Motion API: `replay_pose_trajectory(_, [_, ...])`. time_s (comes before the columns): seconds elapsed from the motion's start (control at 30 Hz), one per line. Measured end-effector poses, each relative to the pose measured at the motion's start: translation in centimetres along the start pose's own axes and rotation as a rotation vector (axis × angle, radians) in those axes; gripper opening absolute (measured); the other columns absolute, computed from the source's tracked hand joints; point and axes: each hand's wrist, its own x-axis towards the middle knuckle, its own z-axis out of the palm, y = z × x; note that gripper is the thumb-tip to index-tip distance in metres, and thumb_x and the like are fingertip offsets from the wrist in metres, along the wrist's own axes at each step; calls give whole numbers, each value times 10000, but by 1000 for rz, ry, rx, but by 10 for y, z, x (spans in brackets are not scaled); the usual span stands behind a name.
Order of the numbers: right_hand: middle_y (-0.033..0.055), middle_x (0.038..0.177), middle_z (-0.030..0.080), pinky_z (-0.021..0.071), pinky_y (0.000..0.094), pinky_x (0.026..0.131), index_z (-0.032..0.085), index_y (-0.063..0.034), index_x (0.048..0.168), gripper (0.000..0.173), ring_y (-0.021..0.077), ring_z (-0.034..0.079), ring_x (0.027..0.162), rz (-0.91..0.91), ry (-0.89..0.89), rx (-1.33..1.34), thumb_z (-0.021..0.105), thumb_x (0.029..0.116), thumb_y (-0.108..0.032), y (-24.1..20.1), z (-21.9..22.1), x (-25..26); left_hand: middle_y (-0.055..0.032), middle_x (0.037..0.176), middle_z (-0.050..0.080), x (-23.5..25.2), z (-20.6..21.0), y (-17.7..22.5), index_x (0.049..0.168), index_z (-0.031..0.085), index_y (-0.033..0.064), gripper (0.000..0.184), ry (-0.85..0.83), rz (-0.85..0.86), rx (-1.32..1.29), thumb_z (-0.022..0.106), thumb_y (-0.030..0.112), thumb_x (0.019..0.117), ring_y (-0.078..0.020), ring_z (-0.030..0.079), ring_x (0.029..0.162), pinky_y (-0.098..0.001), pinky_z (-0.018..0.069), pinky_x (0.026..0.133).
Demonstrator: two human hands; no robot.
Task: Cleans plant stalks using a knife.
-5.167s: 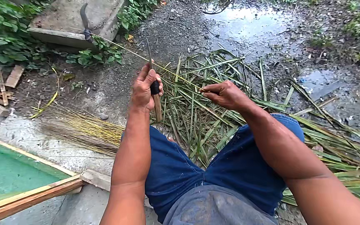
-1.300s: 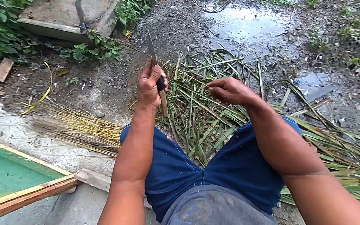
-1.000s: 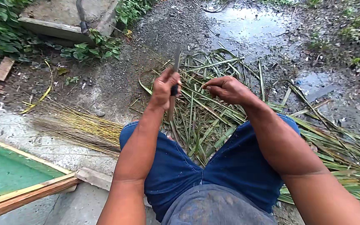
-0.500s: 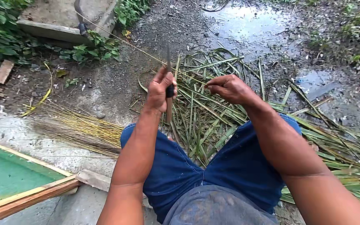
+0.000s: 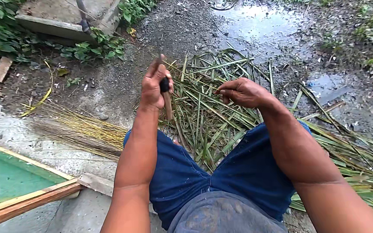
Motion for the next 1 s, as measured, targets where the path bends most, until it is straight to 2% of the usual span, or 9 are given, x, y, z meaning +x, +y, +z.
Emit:
replay_pose_trajectory(0.1, [-41,723,660,475,246,581,731,-62,1151,281,25,526,567,6,-5,-25,469,1087,-142,-3,0,2,53,752,606,-7,8,3,1448,454,191,382,-8,-3,34,441,198,1066,-76,593,564,-234,540,494])
replay_pose_trajectory(0.2, [-49,730,665,496,247,616,736,-78,1147,281,19,551,595,-7,2,-40,472,1086,-150,-1,-1,2,20,782,622,-15,19,-7,1474,450,115,435,-96,-89,49,497,133,1042,-86,596,579,-233,539,511])
replay_pose_trajectory(0.37, [-49,726,665,496,250,620,743,-78,1113,281,22,552,600,-33,18,-51,473,1074,-145,5,-8,-6,37,744,605,6,-17,14,1442,461,207,345,84,70,-15,418,244,1102,-95,603,562,-239,542,489])
replay_pose_trajectory(0.5, [-12,736,674,463,258,490,726,-62,1155,277,55,517,504,74,-4,34,483,1082,-173,10,-5,-1,36,737,608,0,-15,9,1435,467,207,344,83,78,-46,413,214,1096,-95,608,565,-241,546,488])
replay_pose_trajectory(0.6, [-10,764,659,479,246,515,724,-62,1156,279,46,522,524,102,51,48,478,1088,-176,-1,2,4,42,747,606,-3,-5,5,1449,450,201,360,67,65,-30,426,211,1090,-88,603,563,-234,542,486])
replay_pose_trajectory(0.7, [10,780,656,475,262,532,740,-66,1124,243,46,503,530,83,125,63,534,1065,-181,-4,12,11,27,780,603,-15,16,-8,1476,425,118,431,-27,-13,85,482,148,1049,-79,584,569,-232,533,500])
replay_pose_trajectory(0.8, [8,913,697,512,254,602,746,-76,1096,217,31,556,606,40,170,23,562,1052,-182,-5,16,16,-19,838,636,-26,39,-22,1476,468,59,473,-144,-142,159,562,79,1013,-82,581,598,-222,517,523])
replay_pose_trajectory(0.87, [2,954,714,520,276,696,754,-87,1084,228,32,598,708,11,172,1,552,1048,-186,-4,12,13,-4,823,632,-19,30,-22,1465,469,74,442,-122,-139,131,538,105,1029,-75,586,595,-220,525,521])
replay_pose_trajectory(1.0, [-18,879,702,504,254,659,754,-91,1066,239,11,579,680,-27,164,-7,536,1049,-188,-3,3,9,28,751,602,-5,4,-3,1460,445,157,379,39,-44,16,450,189,1083,-84,588,549,-231,535,480])
